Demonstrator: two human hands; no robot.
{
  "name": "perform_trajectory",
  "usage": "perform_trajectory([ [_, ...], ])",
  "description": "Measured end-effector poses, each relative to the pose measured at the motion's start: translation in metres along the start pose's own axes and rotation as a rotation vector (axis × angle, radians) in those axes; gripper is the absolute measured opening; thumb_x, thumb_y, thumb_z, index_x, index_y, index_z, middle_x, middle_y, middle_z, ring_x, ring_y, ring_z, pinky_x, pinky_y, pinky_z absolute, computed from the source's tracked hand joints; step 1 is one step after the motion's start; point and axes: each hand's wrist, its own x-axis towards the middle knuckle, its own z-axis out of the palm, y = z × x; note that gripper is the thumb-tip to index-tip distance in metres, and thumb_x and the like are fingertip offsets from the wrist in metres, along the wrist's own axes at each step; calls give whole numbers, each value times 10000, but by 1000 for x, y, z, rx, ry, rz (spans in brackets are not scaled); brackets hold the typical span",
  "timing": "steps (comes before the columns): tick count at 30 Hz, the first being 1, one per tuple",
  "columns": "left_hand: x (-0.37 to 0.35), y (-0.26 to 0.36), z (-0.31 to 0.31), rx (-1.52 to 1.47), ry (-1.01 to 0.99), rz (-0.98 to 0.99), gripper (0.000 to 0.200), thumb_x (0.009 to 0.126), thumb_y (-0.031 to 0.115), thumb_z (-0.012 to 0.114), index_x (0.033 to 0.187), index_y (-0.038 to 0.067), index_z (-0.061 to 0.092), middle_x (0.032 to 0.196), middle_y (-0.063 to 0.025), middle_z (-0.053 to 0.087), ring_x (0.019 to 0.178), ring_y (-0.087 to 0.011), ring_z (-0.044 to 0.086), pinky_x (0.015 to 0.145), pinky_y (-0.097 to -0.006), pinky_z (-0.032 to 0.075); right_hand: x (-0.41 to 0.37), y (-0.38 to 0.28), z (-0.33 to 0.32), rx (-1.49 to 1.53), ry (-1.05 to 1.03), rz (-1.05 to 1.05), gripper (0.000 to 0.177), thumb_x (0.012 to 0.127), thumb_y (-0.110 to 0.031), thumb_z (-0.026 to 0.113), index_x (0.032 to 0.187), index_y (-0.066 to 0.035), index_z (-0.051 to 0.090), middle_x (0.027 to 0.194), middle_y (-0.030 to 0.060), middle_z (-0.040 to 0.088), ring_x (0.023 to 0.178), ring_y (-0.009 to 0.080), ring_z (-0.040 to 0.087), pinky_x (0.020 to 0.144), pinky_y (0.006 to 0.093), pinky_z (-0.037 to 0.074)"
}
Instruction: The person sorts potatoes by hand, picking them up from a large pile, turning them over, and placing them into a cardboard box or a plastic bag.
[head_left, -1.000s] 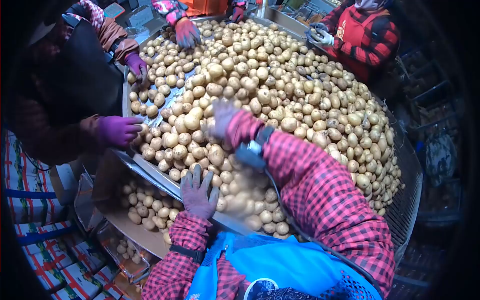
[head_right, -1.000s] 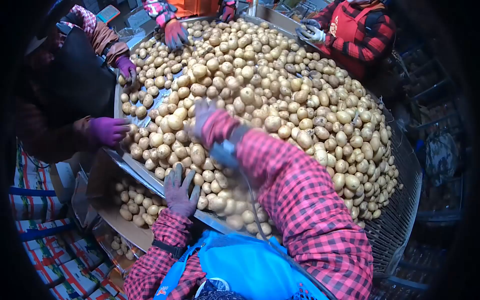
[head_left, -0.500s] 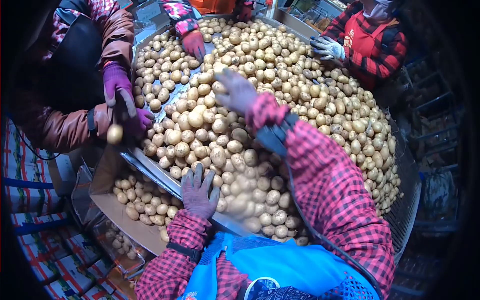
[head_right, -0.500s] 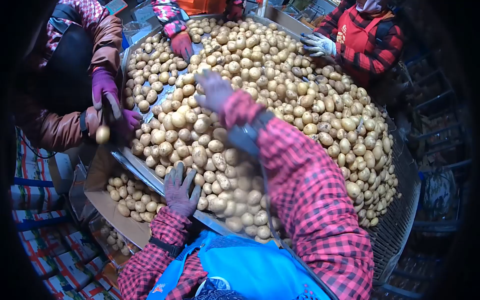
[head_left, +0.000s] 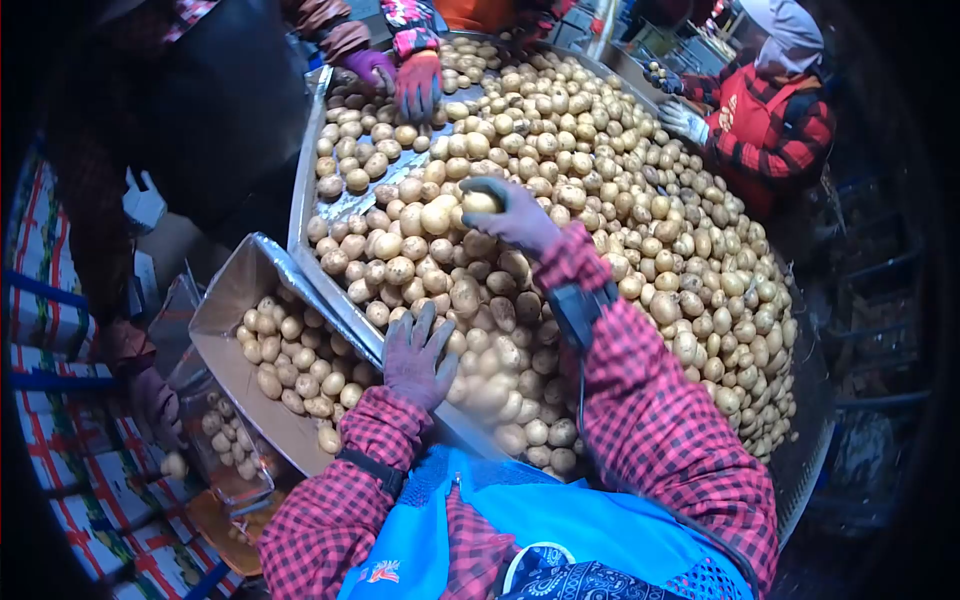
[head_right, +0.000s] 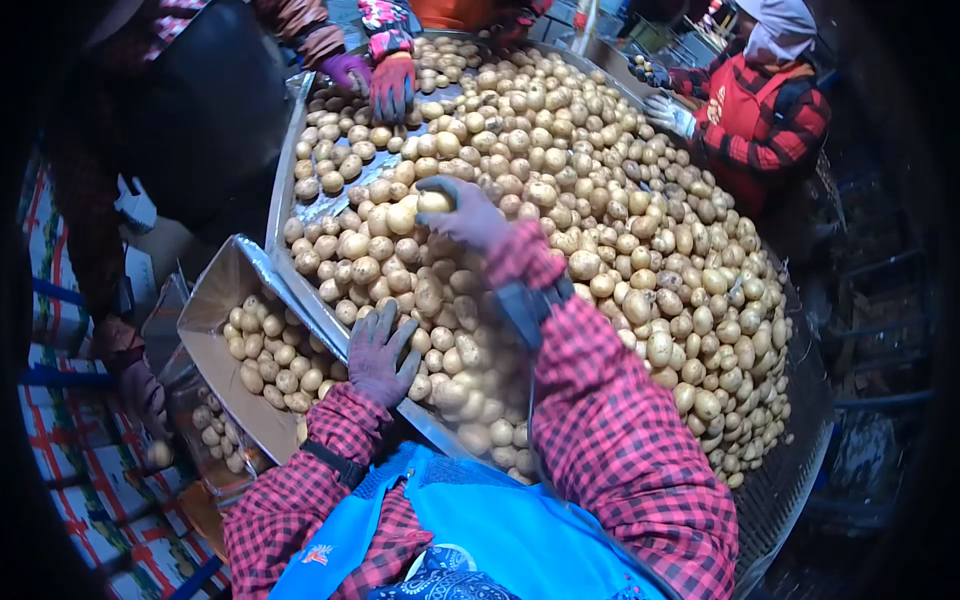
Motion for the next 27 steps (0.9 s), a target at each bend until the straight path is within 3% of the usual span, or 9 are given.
perform_trajectory([
  [5, 1, -4, -11, -18, -122, 11, 633, 768, 414, 667, 1319, 139, 519, 1445, -153, 382, 1262, -425, 375, 1097, -498, 288, -94, -69, 59, 699, -90, 35, 488, 841, -67, 683, 1296, -6, 518, 1250, 63, 567, 1088, 128, 568, 949, 267, 465],
  [10, -24, 14, -83, -1755, -48, -515, 370, 951, 147, 518, 1312, 111, 448, 1056, -70, 563, 948, -168, 594, 832, -312, 516, -126, -59, 109, 301, -230, -253, 556, 850, -106, 687, 1355, -16, 474, 1275, 109, 544, 1181, 201, 524, 994, 336, 439],
  [13, -51, 21, -92, -2038, 166, -275, 391, 966, 28, 443, 1345, 100, 381, 1137, -90, 560, 1036, -194, 589, 892, -358, 521, -133, -63, 141, 56, -388, -492, 476, 828, -148, 675, 1269, -24, 544, 1309, 189, 529, 1265, 349, 472, 1083, 421, 351],
  [16, -87, 2, -67, -1014, -70, -295, 375, 925, -9, 468, 1292, 54, 429, 1175, -110, 559, 1062, -195, 583, 951, -329, 487, -141, -61, 166, -135, -388, -711, 479, 795, -127, 673, 1249, -37, 548, 1260, 221, 536, 1158, 397, 541, 974, 433, 441],
  [19, -103, -1, -43, -1651, 147, -454, 365, 872, 77, 568, 1228, 33, 496, 1172, -111, 571, 1045, -211, 593, 961, -324, 468, -152, -81, 166, -66, -479, -558, 485, 770, -81, 703, 1238, -46, 582, 1278, 229, 540, 1148, 367, 570, 951, 405, 468],
  [21, -100, 1, -61, -689, -64, -291, 419, 863, 95, 610, 1253, 38, 470, 1161, -103, 574, 1042, -206, 591, 951, -333, 479, -154, -83, 170, -20, -519, -427, 476, 762, -54, 706, 1224, -43, 591, 1271, 226, 546, 1138, 350, 581, 939, 383, 479],
  [23, -99, 2, -66, -870, -128, -395, 429, 870, 29, 619, 1266, 32, 456, 1179, -89, 567, 1080, -188, 577, 954, -321, 486, -152, -74, 180, 146, -524, -401, 416, 754, -7, 644, 1166, -2, 583, 1147, 213, 575, 1077, 365, 576, 898, 406, 470],
  [26, -107, 3, -85, -2044, 341, -590, 502, 831, -56, 640, 1299, 32, 480, 1246, -95, 545, 1136, -211, 560, 970, -360, 480, -155, -68, 180, -111, -396, -528, 537, 767, -85, 682, 1276, -15, 525, 1258, 214, 537, 1155, 373, 538, 982, 401, 435],
  [27, -102, 2, -100, -1448, 378, -670, 571, 797, -139, 619, 1322, 35, 473, 1228, -95, 565, 1136, -212, 556, 967, -366, 486, -159, -67, 178, -200, -348, -507, 584, 772, -115, 693, 1315, -21, 499, 1300, 215, 517, 1188, 380, 518, 1014, 399, 417],
])
